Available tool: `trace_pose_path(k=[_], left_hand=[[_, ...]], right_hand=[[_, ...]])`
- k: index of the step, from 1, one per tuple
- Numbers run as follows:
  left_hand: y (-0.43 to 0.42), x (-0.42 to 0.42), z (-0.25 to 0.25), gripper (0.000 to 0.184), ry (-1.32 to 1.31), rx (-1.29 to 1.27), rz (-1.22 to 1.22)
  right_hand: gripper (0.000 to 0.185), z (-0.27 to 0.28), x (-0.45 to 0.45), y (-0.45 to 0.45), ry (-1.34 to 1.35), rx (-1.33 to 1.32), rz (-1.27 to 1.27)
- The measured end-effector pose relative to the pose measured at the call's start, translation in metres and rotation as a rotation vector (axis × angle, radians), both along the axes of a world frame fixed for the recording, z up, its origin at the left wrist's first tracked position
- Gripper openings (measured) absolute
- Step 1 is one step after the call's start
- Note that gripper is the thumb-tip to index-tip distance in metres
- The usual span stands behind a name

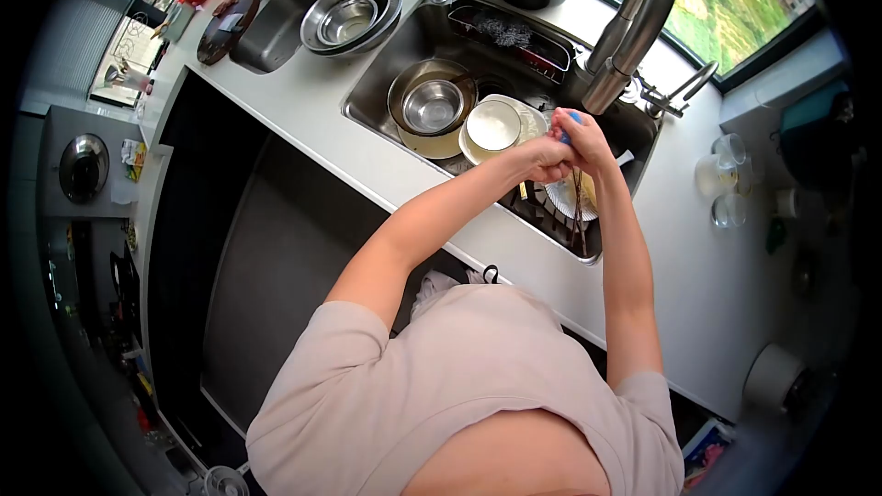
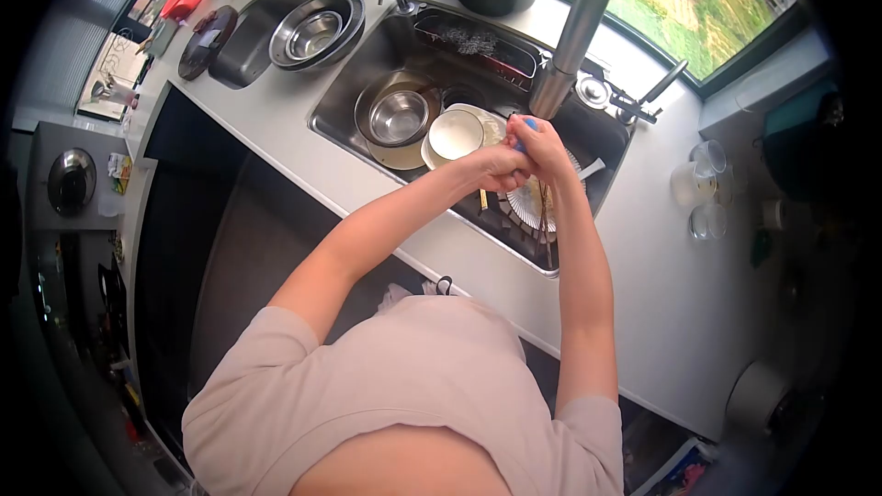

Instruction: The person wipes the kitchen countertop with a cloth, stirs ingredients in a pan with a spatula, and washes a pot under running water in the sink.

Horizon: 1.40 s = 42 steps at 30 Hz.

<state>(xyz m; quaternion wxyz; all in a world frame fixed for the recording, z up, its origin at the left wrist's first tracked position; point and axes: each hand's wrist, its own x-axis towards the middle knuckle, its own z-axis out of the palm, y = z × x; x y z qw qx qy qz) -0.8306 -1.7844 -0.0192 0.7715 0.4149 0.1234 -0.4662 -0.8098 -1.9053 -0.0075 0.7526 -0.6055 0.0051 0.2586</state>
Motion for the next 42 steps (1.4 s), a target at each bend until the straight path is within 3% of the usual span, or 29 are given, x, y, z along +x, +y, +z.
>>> trace_pose_path(k=[5, 6, 9, 14, 17, 19, 20, 21, 23, 25, 26, 27, 28, 29, 31, 34, 39, 42], left_hand=[[-0.01, -0.017, 0.009, 0.017, -0.315, 0.375, 0.137], [-0.015, -0.013, -0.01, 0.019, -0.463, 0.583, 0.096], [-0.014, -0.017, -0.023, 0.021, -0.993, 0.857, 0.14], [-0.006, -0.027, -0.019, 0.021, -1.021, 0.975, 0.075], [0.006, -0.013, -0.045, 0.033, -1.125, 0.929, 0.001], [0.038, -0.012, -0.018, 0.044, -1.187, 0.846, -0.168], [0.06, -0.009, -0.009, 0.073, -1.146, 0.64, -0.098], [0.085, -0.006, -0.014, 0.089, -0.905, 0.572, 0.024], [0.148, 0.022, -0.006, 0.099, -0.48, 0.448, 0.392], [0.225, 0.049, 0.001, 0.114, -0.257, 0.251, 0.739], [0.261, 0.068, -0.005, 0.122, -0.163, 0.207, 0.907], [0.298, 0.096, -0.026, 0.125, 0.064, 0.004, 1.086], [0.312, 0.098, -0.005, 0.12, 0.013, 0.008, 1.176], [0.331, 0.111, -0.009, 0.096, -0.035, -0.021, 1.231], [0.366, 0.134, -0.037, 0.066, -0.166, -0.116, 1.175], [0.383, 0.156, -0.042, 0.028, 0.205, -0.069, 1.236], [0.359, 0.115, -0.03, 0.032, 0.046, -0.062, 1.147], [0.332, 0.067, -0.022, 0.029, 0.01, -0.071, 0.953]], right_hand=[[0.034, -0.024, 0.007, 0.006, -0.067, -0.188, -0.189], [0.039, -0.029, 0.008, 0.009, -0.115, -0.278, -0.244], [0.042, -0.025, 0.006, 0.016, -0.173, -0.449, -0.36], [0.047, -0.045, 0.006, 0.019, -0.337, -0.692, -0.476], [0.046, -0.027, -0.007, 0.031, -0.2, -0.452, -0.492], [0.04, -0.018, -0.009, 0.034, -0.103, -0.144, -0.474], [0.038, -0.012, -0.011, 0.037, -0.055, -0.052, -0.507], [0.037, -0.008, -0.012, 0.04, -0.002, 0.04, -0.541], [0.031, -0.013, -0.011, 0.037, 0.022, 0.103, -0.549], [0.027, -0.018, -0.01, 0.041, 0.031, 0.117, -0.551], [0.026, -0.021, -0.009, 0.045, 0.026, 0.132, -0.553], [0.024, -0.026, -0.01, 0.051, 0.024, 0.149, -0.558], [0.023, -0.028, -0.008, 0.058, 0.018, 0.168, -0.567], [0.023, -0.028, -0.007, 0.066, 0.028, 0.185, -0.593], [0.021, -0.029, -0.007, 0.085, 0.054, 0.219, -0.642], [0.021, -0.036, -0.003, 0.104, 0.036, 0.234, -0.659], [0.02, -0.032, -0.006, 0.124, 0.036, 0.266, -0.712], [0.019, -0.024, -0.007, 0.131, 0.009, 0.283, -0.709]])
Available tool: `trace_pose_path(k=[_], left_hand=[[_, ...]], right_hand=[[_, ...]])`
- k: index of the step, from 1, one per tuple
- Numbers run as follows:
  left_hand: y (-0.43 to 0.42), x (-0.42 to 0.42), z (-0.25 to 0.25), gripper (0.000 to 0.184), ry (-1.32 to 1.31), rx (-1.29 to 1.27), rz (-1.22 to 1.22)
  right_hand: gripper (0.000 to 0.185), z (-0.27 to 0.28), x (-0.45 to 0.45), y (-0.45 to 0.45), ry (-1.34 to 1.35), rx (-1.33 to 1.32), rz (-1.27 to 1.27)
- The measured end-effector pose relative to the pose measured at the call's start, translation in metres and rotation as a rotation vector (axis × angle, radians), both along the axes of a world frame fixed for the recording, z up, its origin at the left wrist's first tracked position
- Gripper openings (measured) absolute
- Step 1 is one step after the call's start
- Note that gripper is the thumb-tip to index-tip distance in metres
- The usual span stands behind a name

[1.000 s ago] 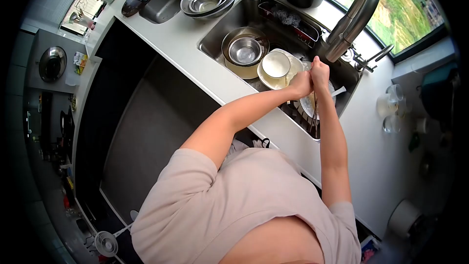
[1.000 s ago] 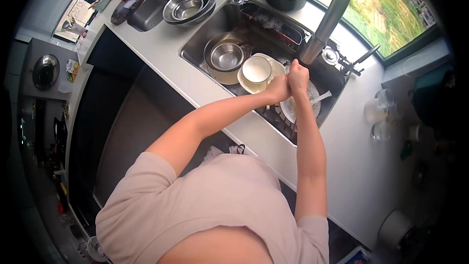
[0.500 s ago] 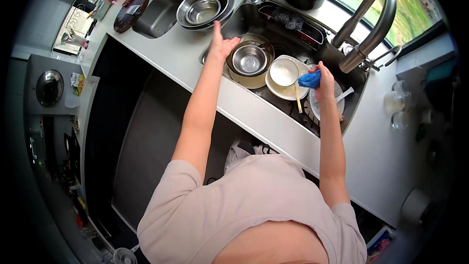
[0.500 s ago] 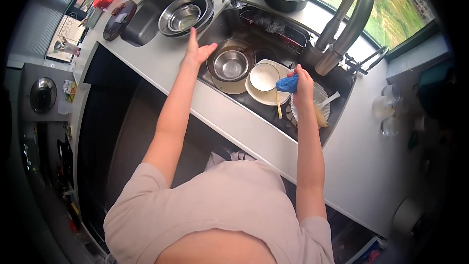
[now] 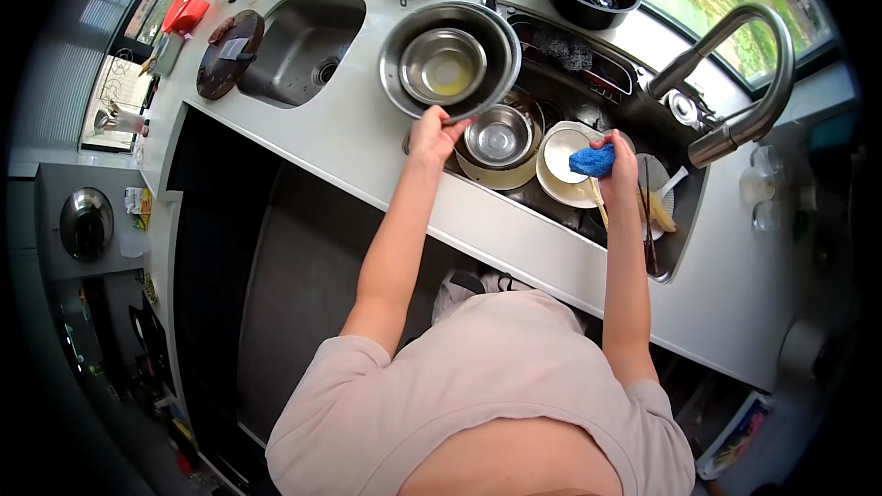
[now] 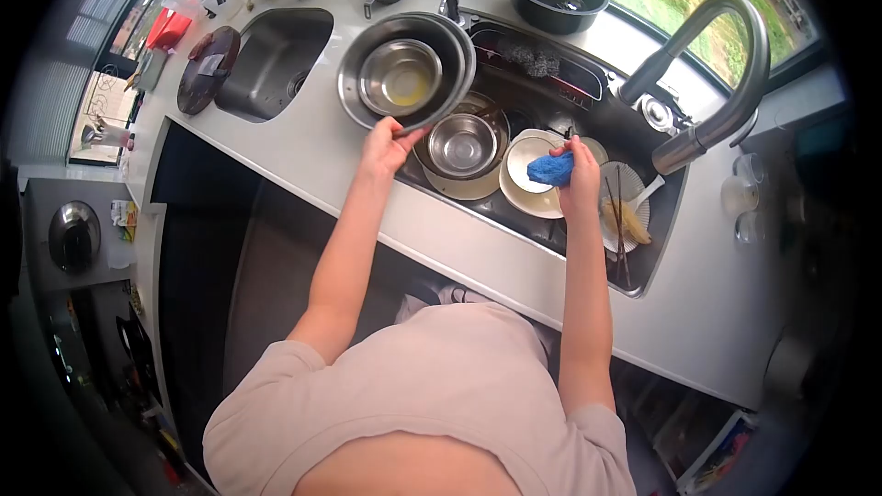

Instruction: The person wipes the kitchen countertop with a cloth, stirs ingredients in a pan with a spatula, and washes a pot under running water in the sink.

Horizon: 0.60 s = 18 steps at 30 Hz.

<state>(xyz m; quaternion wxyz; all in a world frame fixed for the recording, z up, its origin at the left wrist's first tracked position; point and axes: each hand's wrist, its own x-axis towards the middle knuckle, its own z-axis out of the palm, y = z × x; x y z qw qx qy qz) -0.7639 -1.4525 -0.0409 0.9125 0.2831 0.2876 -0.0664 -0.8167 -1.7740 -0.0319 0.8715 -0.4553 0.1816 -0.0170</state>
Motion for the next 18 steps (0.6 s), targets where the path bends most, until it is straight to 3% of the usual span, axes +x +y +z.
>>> trace_pose_path(k=[2, 5, 9, 10, 13, 14, 17, 18], left_hand=[[-0.025, -0.028, 0.016, 0.026, 0.009, 0.069, -0.106], [-0.053, -0.044, 0.002, 0.025, 0.107, -0.041, -0.181], [-0.077, -0.048, -0.007, 0.04, 0.146, -0.081, -0.187], [-0.079, -0.043, -0.021, 0.044, 0.139, -0.177, -0.193], [-0.084, -0.035, -0.038, 0.045, 0.189, -0.251, -0.128], [-0.083, -0.032, -0.039, 0.035, 0.327, -0.324, -0.094], [-0.082, -0.037, -0.064, 0.04, 0.197, -0.14, -0.192], [-0.076, -0.045, -0.041, 0.049, 0.28, -0.152, -0.256]], right_hand=[[0.019, 0.003, 0.005, 0.002, 0.0, -0.034, 0.009], [0.018, 0.003, 0.009, 0.004, -0.002, -0.048, 0.033], [0.022, 0.022, 0.006, 0.017, 0.01, -0.071, 0.001], [0.034, 0.026, 0.002, 0.015, 0.018, -0.055, 0.044], [0.044, 0.029, -0.001, 0.018, -0.164, -0.129, 0.124], [0.055, 0.032, -0.002, 0.019, -0.166, -0.21, 0.178], [0.059, 0.055, -0.002, 0.034, -0.227, -0.206, 0.314], [0.063, 0.054, 0.002, 0.039, -0.266, -0.119, 0.366]])
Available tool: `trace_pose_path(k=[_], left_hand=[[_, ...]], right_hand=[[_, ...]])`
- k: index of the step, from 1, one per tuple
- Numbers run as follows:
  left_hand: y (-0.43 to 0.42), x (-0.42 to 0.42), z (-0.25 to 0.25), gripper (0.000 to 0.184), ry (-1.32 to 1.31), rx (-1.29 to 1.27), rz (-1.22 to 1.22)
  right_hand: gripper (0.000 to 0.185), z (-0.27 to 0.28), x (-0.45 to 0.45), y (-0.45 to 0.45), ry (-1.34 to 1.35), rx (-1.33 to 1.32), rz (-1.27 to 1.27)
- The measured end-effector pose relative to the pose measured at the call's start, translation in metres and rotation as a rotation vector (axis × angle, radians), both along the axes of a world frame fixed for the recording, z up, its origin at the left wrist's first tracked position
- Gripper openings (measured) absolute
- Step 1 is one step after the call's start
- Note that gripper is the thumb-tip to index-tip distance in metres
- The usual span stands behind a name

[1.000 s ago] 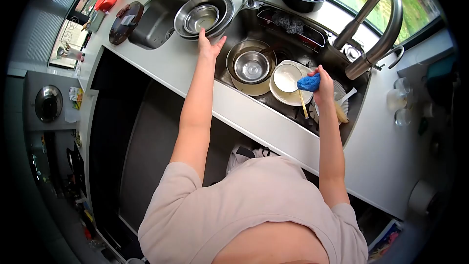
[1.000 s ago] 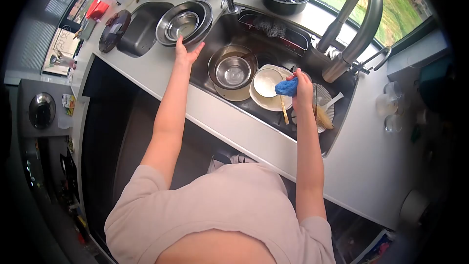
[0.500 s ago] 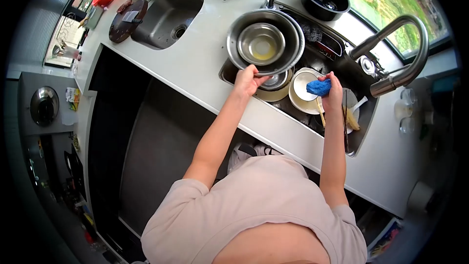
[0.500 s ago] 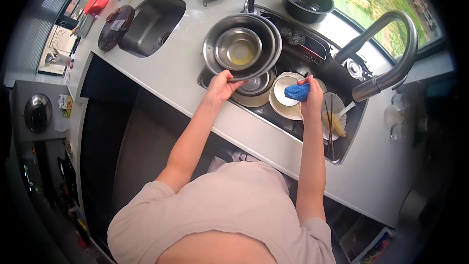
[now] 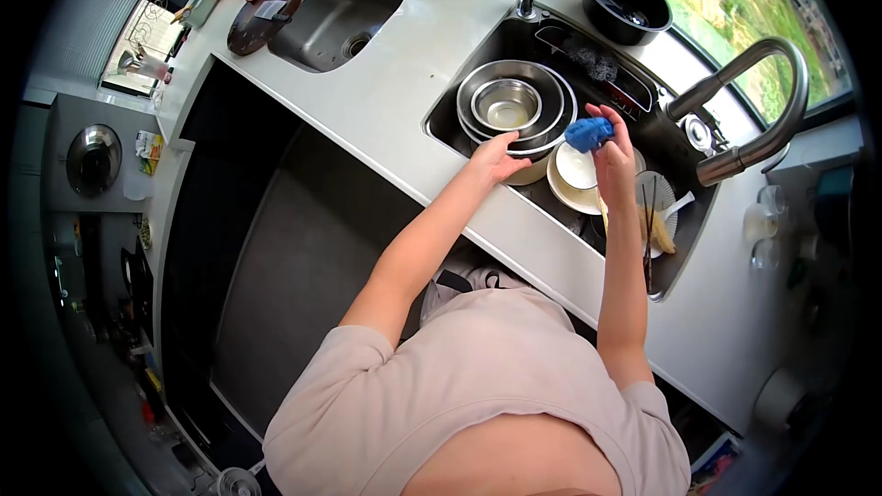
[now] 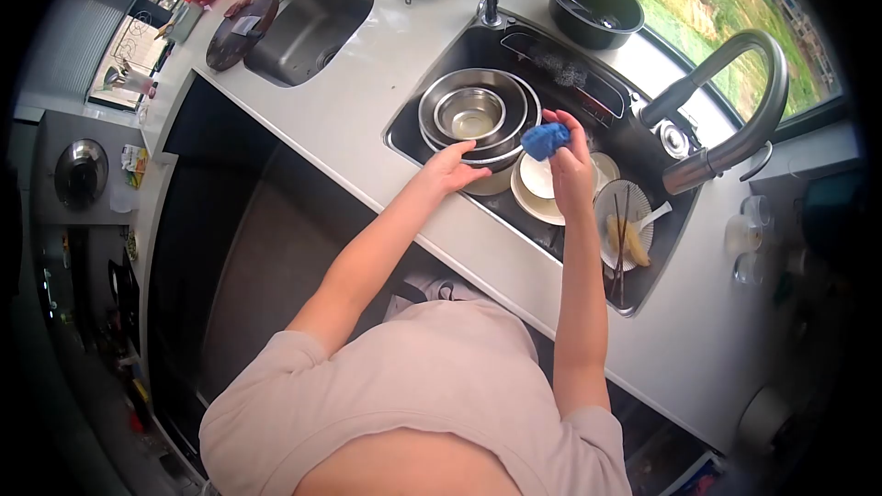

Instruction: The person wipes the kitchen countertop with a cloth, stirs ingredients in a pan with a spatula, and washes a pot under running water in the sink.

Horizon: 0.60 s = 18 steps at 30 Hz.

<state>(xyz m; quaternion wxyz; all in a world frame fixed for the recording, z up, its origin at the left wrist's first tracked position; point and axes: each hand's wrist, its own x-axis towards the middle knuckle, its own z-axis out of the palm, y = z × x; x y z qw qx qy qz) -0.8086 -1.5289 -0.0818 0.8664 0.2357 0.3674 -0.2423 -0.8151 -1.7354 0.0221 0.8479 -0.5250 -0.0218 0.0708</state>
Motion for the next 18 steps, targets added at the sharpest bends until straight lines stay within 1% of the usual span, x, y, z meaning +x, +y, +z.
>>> trace_pose_path(k=[1, 2, 3, 5, 6, 7, 9, 10, 11, 12, 13, 14, 15, 16, 17, 18], left_hand=[[0.0, -0.015, 0.031, 0.062, -0.107, 0.051, -0.063], [0.002, -0.024, 0.068, 0.072, -0.111, 0.254, -0.18], [0.004, -0.033, 0.091, 0.081, -0.111, 0.456, -0.296], [0.008, -0.041, 0.097, 0.1, -0.583, 0.728, -0.238], [0.007, -0.038, 0.088, 0.081, -0.877, 1.041, -0.025], [0.017, -0.033, 0.091, 0.069, -0.887, 1.002, -0.098], [0.051, -0.022, 0.097, 0.045, -0.911, 0.922, -0.238], [0.06, -0.02, 0.097, 0.019, -0.94, 0.921, -0.071], [0.075, -0.017, 0.092, 0.02, -0.924, 0.857, -0.03], [0.093, -0.016, 0.092, 0.02, -0.875, 0.887, -0.043], [0.111, -0.014, 0.091, 0.019, -0.827, 0.917, -0.059], [0.13, -0.01, 0.089, 0.028, -0.813, 0.837, -0.11], [0.139, -0.007, 0.09, 0.033, -0.908, 0.884, -0.146], [0.144, -0.004, 0.096, 0.038, -1.006, 0.93, -0.184], [0.151, -0.002, 0.102, 0.044, -1.105, 0.975, -0.226], [0.156, -0.001, 0.115, 0.058, -1.175, 1.075, -0.317]], right_hand=[[0.066, 0.011, -0.001, 0.008, -0.042, 0.024, 0.061], [0.063, 0.018, 0.001, 0.016, -0.082, 0.008, 0.136], [0.061, 0.023, 0.003, 0.024, -0.117, -0.008, 0.212], [0.053, 0.036, 0.007, 0.041, -0.229, -0.274, 0.329], [0.045, 0.039, 0.009, 0.053, -0.234, -0.254, 0.349], [0.042, 0.051, 0.009, 0.064, -0.279, -0.281, 0.36], [0.039, 0.056, 0.021, 0.078, -0.399, -0.455, 0.331], [0.038, 0.059, 0.027, 0.082, -0.379, -0.428, 0.317], [0.036, 0.064, 0.033, 0.087, -0.36, -0.401, 0.301], [0.033, 0.072, 0.036, 0.092, -0.358, -0.427, 0.272], [0.033, 0.077, 0.04, 0.098, -0.261, -0.275, 0.223], [0.033, 0.083, 0.042, 0.107, -0.284, -0.293, 0.219], [0.033, 0.086, 0.044, 0.119, -0.304, -0.311, 0.212], [0.033, 0.084, 0.046, 0.133, -0.376, -0.312, 0.291], [0.034, 0.08, 0.045, 0.154, -0.393, -0.265, 0.284], [0.037, 0.08, 0.043, 0.173, -0.4, -0.3, 0.288]])
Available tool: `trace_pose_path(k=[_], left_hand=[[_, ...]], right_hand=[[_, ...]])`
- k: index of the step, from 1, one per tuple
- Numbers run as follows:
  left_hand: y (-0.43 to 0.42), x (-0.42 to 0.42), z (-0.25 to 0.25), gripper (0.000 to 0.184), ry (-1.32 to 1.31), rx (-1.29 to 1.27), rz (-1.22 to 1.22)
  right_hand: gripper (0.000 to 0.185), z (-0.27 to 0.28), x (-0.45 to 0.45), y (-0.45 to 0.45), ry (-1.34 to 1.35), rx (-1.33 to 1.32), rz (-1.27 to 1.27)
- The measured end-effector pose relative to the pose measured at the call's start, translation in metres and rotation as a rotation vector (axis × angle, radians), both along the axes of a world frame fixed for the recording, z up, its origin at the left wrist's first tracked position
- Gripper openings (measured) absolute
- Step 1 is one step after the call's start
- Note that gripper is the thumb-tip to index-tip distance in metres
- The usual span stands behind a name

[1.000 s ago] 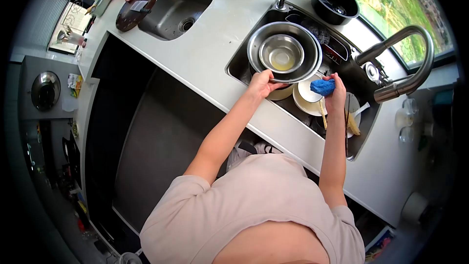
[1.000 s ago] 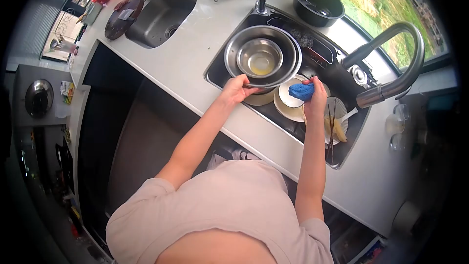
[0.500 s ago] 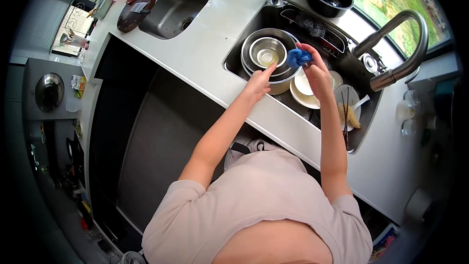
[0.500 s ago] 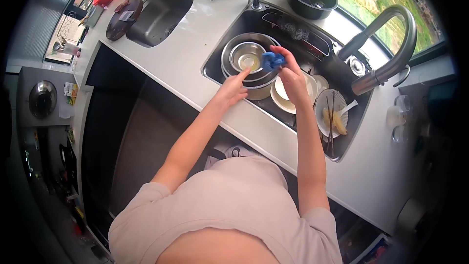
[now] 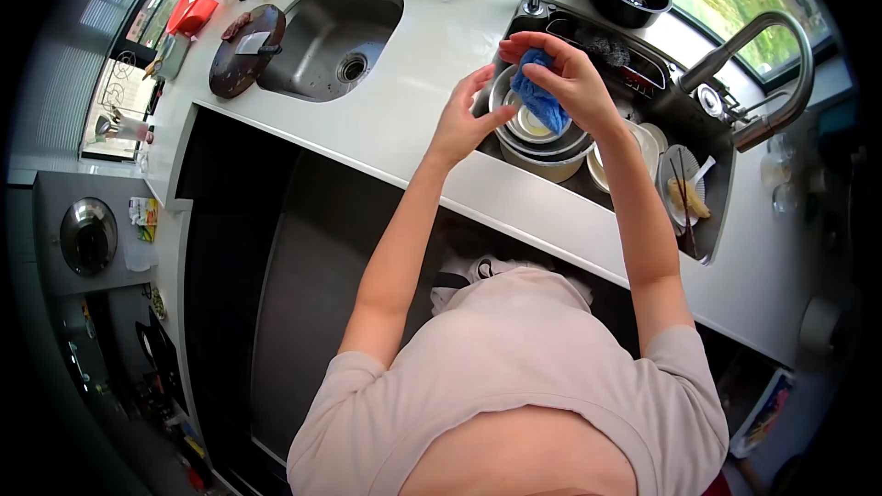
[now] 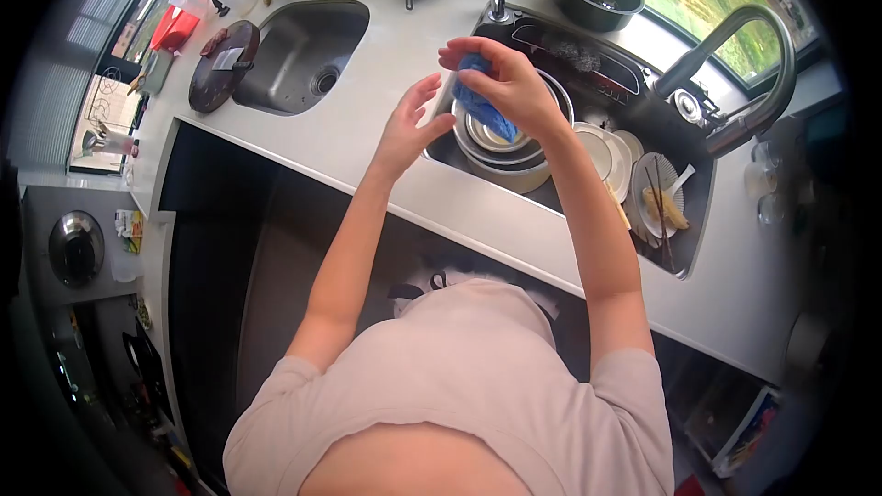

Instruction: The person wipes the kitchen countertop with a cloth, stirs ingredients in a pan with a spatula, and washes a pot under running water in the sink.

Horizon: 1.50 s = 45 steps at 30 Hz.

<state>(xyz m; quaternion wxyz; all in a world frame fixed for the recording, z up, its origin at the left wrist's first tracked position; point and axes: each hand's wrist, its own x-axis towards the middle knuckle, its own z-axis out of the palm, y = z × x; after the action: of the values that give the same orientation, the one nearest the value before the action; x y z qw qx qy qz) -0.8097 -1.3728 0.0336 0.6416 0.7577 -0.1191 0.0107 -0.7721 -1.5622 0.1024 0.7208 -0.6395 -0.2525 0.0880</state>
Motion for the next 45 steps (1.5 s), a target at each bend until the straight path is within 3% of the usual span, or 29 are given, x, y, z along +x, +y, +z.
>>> trace_pose_path(k=[1, 3, 4, 8, 9, 11, 15, 17, 19, 22, 25, 26, 29, 31, 33, 34, 37, 39, 41, 43, 45], left_hand=[[0.001, 0.006, -0.001, 0.045, -0.146, -0.029, 0.038], [0.035, 0.018, 0.002, 0.027, 0.115, -0.07, -0.062], [0.047, 0.021, 0.003, 0.017, 0.048, -0.154, 0.001], [0.122, 0.038, 0.007, 0.022, 0.014, -0.24, 0.063], [0.131, 0.042, 0.011, 0.022, 0.077, -0.375, 0.059], [0.155, 0.049, 0.022, 0.021, 0.21, -0.361, -0.129], [0.166, 0.053, 0.045, 0.032, 0.263, -0.526, -0.26], [0.171, 0.051, 0.053, 0.064, 0.039, 0.114, -0.311], [0.169, 0.051, 0.058, 0.064, -0.072, 0.266, -0.445], [0.18, 0.061, 0.059, 0.058, 0.379, -0.016, -0.643], [0.182, 0.074, 0.054, 0.046, 0.282, 0.013, -0.697], [0.185, 0.079, 0.057, 0.033, 0.054, 0.184, -0.608], [0.189, 0.107, 0.024, 0.03, -0.175, 0.118, -0.48], [0.193, 0.124, 0.017, 0.025, -0.046, 0.049, -0.449], [0.199, 0.138, 0.018, 0.022, 0.063, 0.009, -0.421], [0.199, 0.137, 0.028, 0.017, -0.038, -0.073, -0.428], [0.213, 0.124, 0.057, 0.016, -0.157, 0.24, -0.344], [0.225, 0.115, 0.051, 0.019, -0.366, 0.309, -0.381], [0.243, 0.105, 0.03, 0.022, -0.141, 0.418, -0.512], [0.256, 0.096, 0.015, 0.025, -0.084, 0.623, -0.683], [0.254, 0.101, -0.013, 0.023, -0.047, 0.558, -0.578]], right_hand=[[0.04, 0.003, 0.001, 0.017, -0.016, -0.035, 0.0], [0.039, 0.014, -0.002, 0.049, 0.005, 0.01, -0.013], [0.038, 0.016, 0.0, 0.057, -0.05, -0.092, -0.076], [0.034, 0.013, 0.002, 0.085, -0.129, -0.405, -0.237], [0.034, 0.014, -0.001, 0.093, -0.121, -0.467, -0.265], [0.03, 0.008, -0.003, 0.108, -0.112, -0.427, -0.254], [0.021, 0.01, -0.001, 0.122, 0.02, -0.195, -0.297], [0.019, 0.019, 0.002, 0.133, 0.096, 0.043, -0.339], [0.017, 0.034, 0.004, 0.148, -0.003, 0.003, -0.337], [0.017, 0.057, 0.007, 0.162, -0.029, -0.186, -0.305], [0.022, 0.061, 0.021, 0.168, -0.126, -0.089, -0.246], [0.023, 0.063, 0.028, 0.163, -0.168, -0.118, -0.242], [0.025, 0.069, 0.039, 0.145, -0.307, -0.286, -0.389], [0.027, 0.07, 0.045, 0.118, -0.392, -0.41, -0.451], [0.029, 0.069, 0.045, 0.088, -0.41, -0.339, -0.527], [0.032, 0.071, 0.039, 0.079, -0.473, -0.327, -0.52], [0.034, 0.071, 0.005, 0.065, -0.256, -0.289, -0.37], [0.033, 0.05, -0.012, 0.053, -0.166, -0.418, -0.219], [0.039, 0.051, -0.037, 0.059, 0.097, -0.675, 0.089], [0.044, 0.017, -0.052, 0.068, 0.284, -0.814, 0.211], [0.053, -0.028, -0.042, 0.087, 0.122, -0.944, 0.213]])
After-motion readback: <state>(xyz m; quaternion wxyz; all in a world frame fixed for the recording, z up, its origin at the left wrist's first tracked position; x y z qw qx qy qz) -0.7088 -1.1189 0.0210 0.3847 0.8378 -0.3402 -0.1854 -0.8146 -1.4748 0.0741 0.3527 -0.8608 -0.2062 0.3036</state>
